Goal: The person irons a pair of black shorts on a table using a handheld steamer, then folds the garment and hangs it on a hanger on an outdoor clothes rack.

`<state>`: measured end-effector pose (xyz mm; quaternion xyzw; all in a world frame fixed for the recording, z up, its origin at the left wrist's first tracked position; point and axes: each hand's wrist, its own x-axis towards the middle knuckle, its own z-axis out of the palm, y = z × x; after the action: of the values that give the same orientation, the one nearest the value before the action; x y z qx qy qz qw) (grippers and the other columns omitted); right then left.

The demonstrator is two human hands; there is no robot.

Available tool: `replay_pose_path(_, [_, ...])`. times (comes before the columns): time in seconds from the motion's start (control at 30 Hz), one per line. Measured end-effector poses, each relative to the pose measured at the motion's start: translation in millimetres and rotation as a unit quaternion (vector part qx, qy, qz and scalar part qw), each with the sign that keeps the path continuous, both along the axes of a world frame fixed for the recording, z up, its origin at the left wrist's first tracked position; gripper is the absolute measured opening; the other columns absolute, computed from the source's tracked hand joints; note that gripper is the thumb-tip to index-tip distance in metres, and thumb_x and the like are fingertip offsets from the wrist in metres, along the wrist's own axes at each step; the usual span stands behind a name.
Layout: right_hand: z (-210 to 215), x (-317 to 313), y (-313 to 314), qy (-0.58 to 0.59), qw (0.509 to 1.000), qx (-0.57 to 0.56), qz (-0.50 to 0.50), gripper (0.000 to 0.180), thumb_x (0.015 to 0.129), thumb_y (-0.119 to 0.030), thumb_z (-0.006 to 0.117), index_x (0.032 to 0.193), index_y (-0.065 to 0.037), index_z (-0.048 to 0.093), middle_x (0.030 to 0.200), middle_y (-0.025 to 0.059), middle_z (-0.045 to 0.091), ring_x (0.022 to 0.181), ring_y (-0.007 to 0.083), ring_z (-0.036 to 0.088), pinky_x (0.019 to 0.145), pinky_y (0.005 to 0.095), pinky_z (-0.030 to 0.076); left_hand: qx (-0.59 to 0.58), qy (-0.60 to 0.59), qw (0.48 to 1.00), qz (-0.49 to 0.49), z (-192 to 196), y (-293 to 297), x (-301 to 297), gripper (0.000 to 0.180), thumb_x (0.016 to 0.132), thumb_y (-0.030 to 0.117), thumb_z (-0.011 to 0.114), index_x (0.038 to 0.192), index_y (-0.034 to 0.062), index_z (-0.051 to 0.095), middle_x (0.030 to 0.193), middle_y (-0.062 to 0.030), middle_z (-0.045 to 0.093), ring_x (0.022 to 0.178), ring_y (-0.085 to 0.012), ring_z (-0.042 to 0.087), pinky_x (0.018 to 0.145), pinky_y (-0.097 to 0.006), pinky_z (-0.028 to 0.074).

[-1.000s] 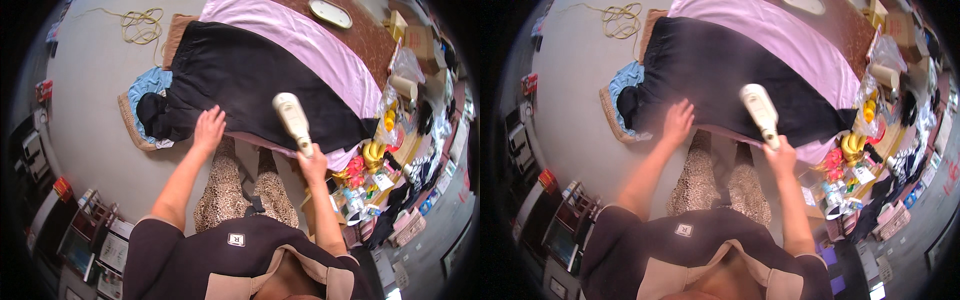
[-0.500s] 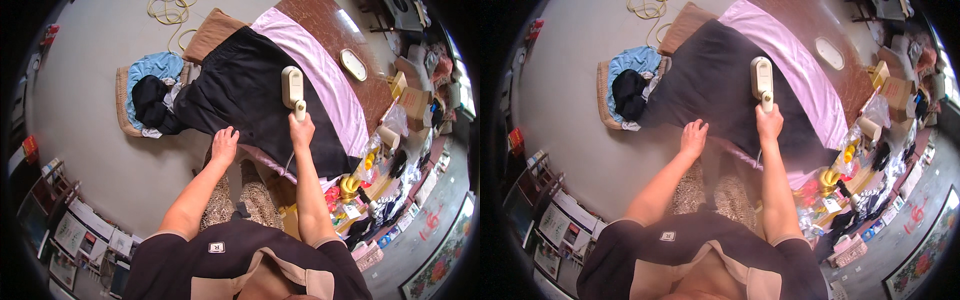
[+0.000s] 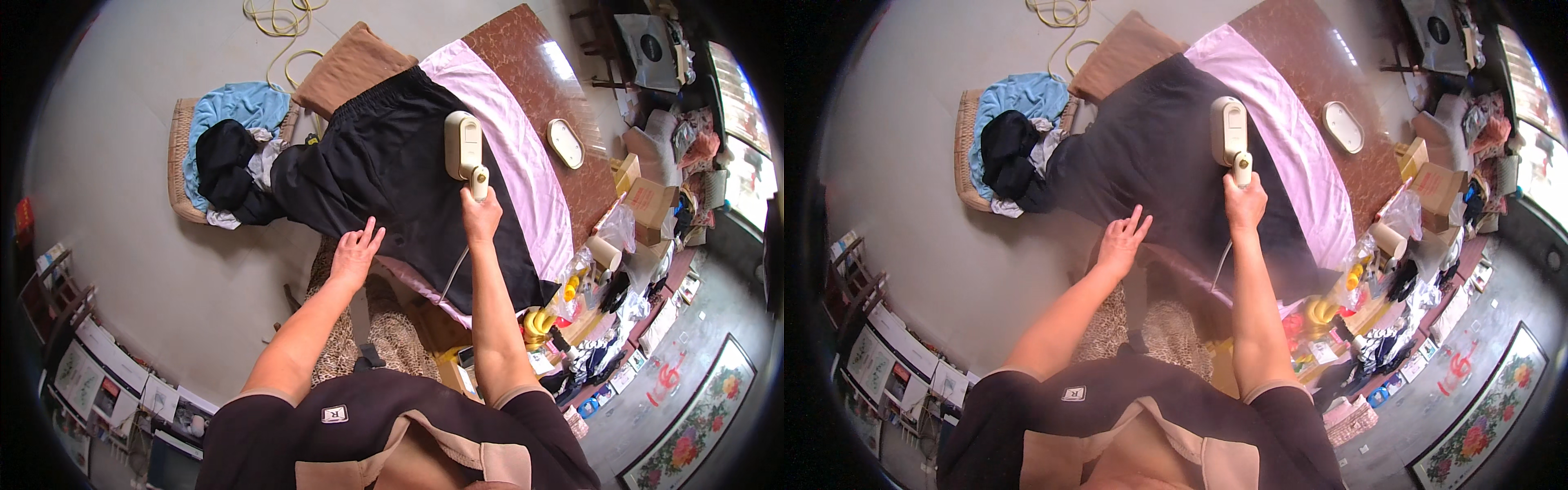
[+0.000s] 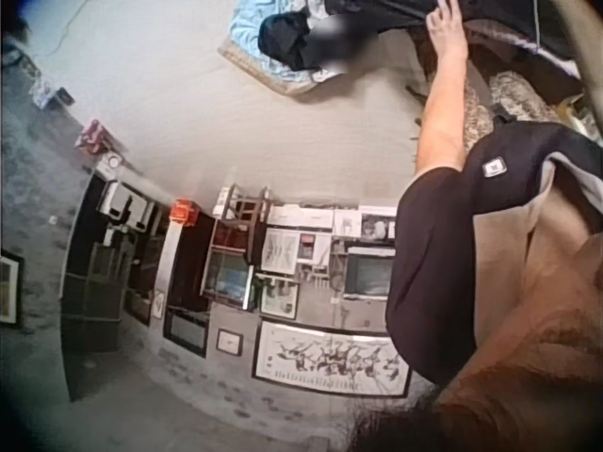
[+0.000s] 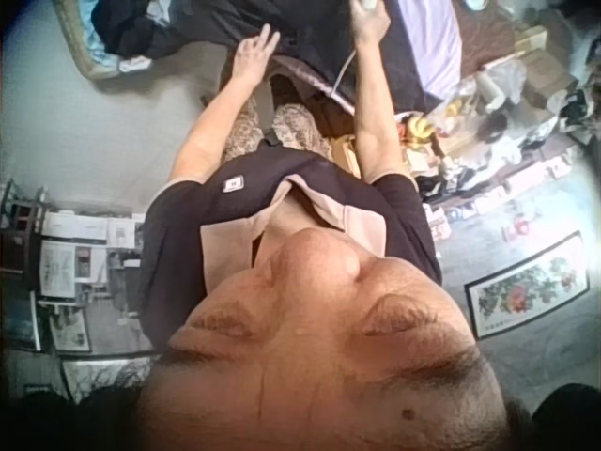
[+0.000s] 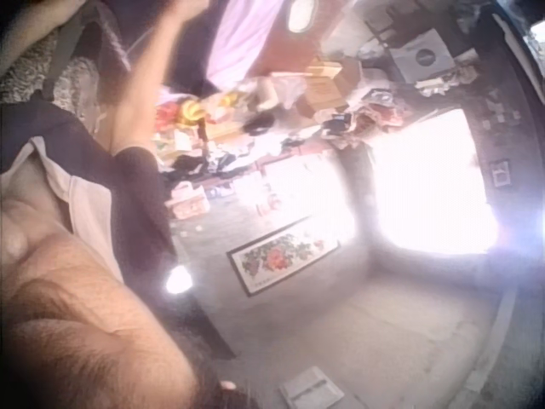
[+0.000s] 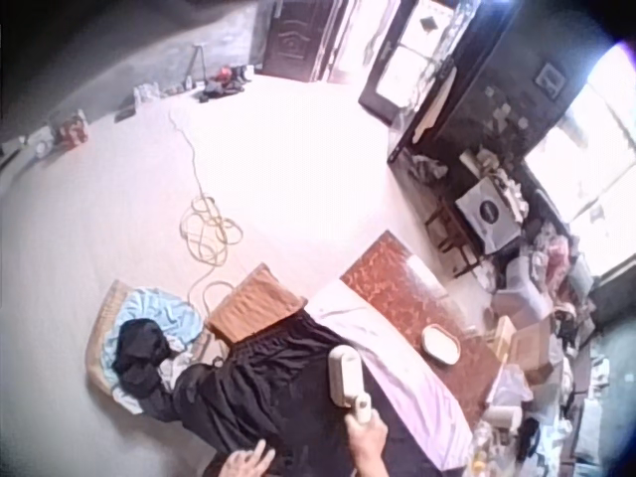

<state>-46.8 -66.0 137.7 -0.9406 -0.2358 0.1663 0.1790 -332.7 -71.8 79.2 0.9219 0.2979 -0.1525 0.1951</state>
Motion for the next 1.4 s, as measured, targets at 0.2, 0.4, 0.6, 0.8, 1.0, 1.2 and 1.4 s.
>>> replay_pose_path(0.2, [11, -70, -38, 0.069, 0.99, -0.009, 0.119, 0.035, 0.076, -0.033, 0.076, 0.09, -0.005, 0.062, 0.079, 0.0227, 0.068, 0.08, 0.0414, 0.069, 0.07, 0.0472, 0.053, -0.022, 0.011, 1.0, 0.009, -2, 3, -3, 0.074, 0.085, 0.007, 0.059, 0.154, 0.0208, 0.036, 0.163, -0.008, 0.026, 0.118, -0.0216, 0.048, 0.111, -0.036, 0.035])
replay_pose_path(0.4, [-4, -57, 17, 0.051, 0.991, -0.025, 0.12, 0.037, 0.075, -0.034, 0.074, 0.093, -0.006, 0.059, 0.083, 0.0229, 0.069, 0.085, 0.0439, 0.067, 0.072, 0.0514, 0.052, 0.021, -0.029, 0.999, 0.006, -3, 2, -5, 0.072, 0.085, 0.005, 0.057, 0.153, 0.0208, 0.04, 0.161, -0.0073, 0.031, 0.114, -0.0211, 0.05, 0.107, -0.035, 0.039])
replay_pose_path(0.6, [0, -31, 48, -0.003, 0.993, 0.003, 0.117, 0.033, 0.077, -0.033, 0.073, 0.092, -0.006, 0.059, 0.083, 0.024, 0.069, 0.084, 0.0452, 0.066, 0.071, 0.052, 0.052, -0.039, 0.017, 0.999, 0.0, 6, 7, 2, 0.072, 0.086, 0.008, 0.057, 0.154, 0.0202, 0.036, 0.163, -0.0087, 0.025, 0.117, -0.0215, 0.048, 0.111, -0.037, 0.035])
replay_pose_path(0.8, [18, -90, -14, 0.08, 0.978, -0.074, 0.178, 0.033, 0.075, -0.032, 0.075, 0.09, -0.006, 0.062, 0.08, 0.0237, 0.068, 0.082, 0.0422, 0.068, 0.069, 0.0482, 0.053, -0.046, -0.015, 0.999, 0.023, -4, 3, -5, 0.072, 0.087, 0.008, 0.057, 0.154, 0.0208, 0.037, 0.163, -0.0086, 0.026, 0.117, -0.0216, 0.049, 0.111, -0.037, 0.035])
replay_pose_path(1.0, [0, -47, 57, 0.023, 0.994, -0.014, 0.106, 0.034, 0.077, -0.033, 0.072, 0.092, -0.005, 0.06, 0.082, 0.0237, 0.069, 0.084, 0.0459, 0.066, 0.072, 0.0528, 0.052, -0.019, -0.001, 1.0, 0.0, 0, 4, -1, 0.072, 0.086, 0.007, 0.056, 0.154, 0.0207, 0.037, 0.164, -0.0087, 0.025, 0.116, -0.0213, 0.049, 0.11, -0.037, 0.035])
replay_pose_path(1.2, [9, -52, 36, 0.04, 0.993, -0.004, 0.108, 0.035, 0.077, -0.034, 0.072, 0.091, -0.004, 0.059, 0.082, 0.0248, 0.069, 0.083, 0.0452, 0.067, 0.072, 0.0523, 0.053, -0.039, 0.028, 0.999, -0.001, 4, 6, -1, 0.072, 0.086, 0.008, 0.057, 0.154, 0.0212, 0.036, 0.164, -0.0086, 0.023, 0.117, -0.0213, 0.049, 0.11, -0.037, 0.036])
replay_pose_path(1.4, [6, -79, -15, 0.046, 0.984, -0.053, 0.165, 0.033, 0.074, -0.031, 0.074, 0.094, -0.007, 0.062, 0.081, 0.0232, 0.069, 0.081, 0.042, 0.068, 0.07, 0.051, 0.053, -0.029, 0.007, 1.0, 0.006, 0, 3, -2, 0.073, 0.086, 0.007, 0.056, 0.155, 0.0216, 0.036, 0.165, -0.0085, 0.021, 0.117, -0.0213, 0.048, 0.111, -0.036, 0.034])
